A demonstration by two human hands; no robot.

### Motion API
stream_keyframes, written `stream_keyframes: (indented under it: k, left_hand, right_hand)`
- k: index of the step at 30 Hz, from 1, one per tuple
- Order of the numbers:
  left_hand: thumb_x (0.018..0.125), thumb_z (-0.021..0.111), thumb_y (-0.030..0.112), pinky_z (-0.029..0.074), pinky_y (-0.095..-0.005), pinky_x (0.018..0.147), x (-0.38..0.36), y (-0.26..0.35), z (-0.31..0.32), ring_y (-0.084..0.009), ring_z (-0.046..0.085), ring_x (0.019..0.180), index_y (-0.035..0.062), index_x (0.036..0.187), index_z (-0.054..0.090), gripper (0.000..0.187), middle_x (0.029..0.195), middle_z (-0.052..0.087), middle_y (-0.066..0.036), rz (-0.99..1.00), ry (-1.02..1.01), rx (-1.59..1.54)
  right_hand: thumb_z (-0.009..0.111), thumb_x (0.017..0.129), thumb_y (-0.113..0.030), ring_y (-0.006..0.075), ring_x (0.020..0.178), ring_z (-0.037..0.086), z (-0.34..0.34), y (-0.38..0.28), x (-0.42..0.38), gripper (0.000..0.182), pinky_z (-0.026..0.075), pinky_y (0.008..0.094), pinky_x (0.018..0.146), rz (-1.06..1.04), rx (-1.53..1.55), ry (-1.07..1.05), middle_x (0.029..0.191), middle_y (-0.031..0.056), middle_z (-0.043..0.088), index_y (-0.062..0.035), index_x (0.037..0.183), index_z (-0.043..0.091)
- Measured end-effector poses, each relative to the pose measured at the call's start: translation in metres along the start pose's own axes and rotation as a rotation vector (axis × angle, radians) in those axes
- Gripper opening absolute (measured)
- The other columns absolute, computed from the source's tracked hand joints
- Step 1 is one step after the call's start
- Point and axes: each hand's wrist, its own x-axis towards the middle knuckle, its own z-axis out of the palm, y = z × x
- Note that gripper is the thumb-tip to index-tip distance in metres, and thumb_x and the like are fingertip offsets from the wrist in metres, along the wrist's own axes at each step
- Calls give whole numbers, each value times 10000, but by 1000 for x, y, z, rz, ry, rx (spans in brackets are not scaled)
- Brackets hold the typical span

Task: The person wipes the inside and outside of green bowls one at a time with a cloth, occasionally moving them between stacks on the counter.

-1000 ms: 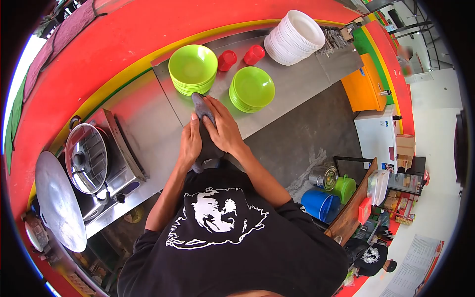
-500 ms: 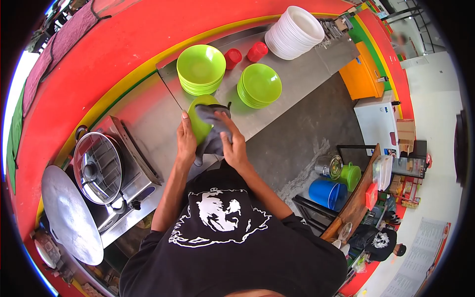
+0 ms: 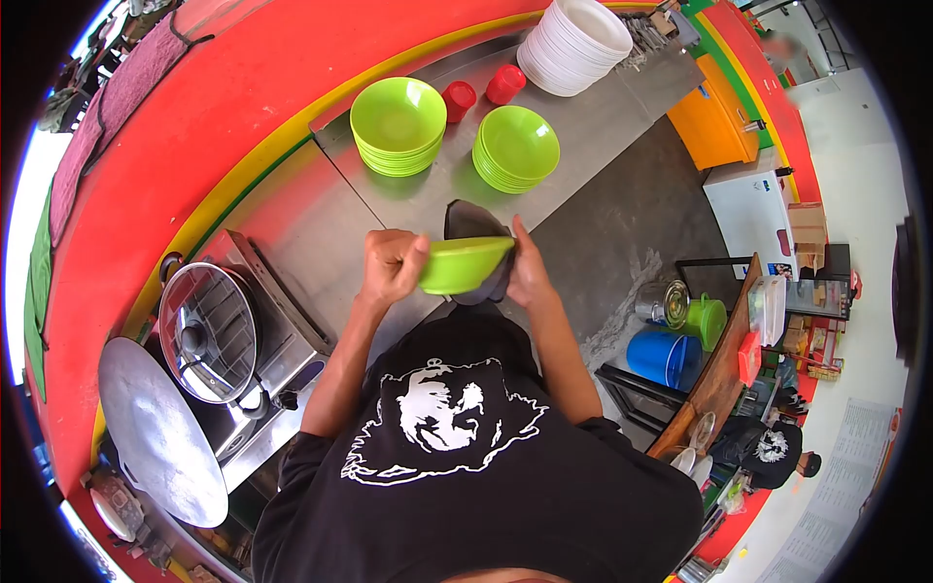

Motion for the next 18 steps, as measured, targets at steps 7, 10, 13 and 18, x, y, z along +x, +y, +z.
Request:
stream_keyframes:
  k: [7,10,13,18]
  left_hand:
    - [921,479,133,330,-429,1085,0,-6,47,-378,455,1233,-51,1293,445,417,1312,467,-234,-189,139,4]
    - [981,409,110,307,-398,1133,-2,-18,80,-305,408,1344,-40,1423,373,468,1428,425,-201,-470,255,-291]
    - [1039,373,94,325,-365,1125,11,-20,98,-259,407,1358,-32,1456,361,436,1421,466,-181,-499,169,-247]
    - [1077,402,172,373,-341,1088,50,-53,130,-231,498,1286,-25,1456,391,428,1377,544,-162,-488,152,-187]
  right_hand:
    - [615,982,-328,119,876,634,-38,-8,12,367,496,284,791,-384,-387,151,963,55,699,11,1110,679]
    - [649,969,-255,87,785,589,-44,-23,16,304,476,269,713,-571,-615,295,863,29,674,35,1057,679]
    - [646,973,-240,77,722,543,-59,-42,32,292,452,270,658,-740,-694,364,794,17,639,49,1004,674]
    - [653,966,-252,63,662,483,-79,-88,60,314,405,269,594,-844,-714,385,713,-9,578,58,920,673]
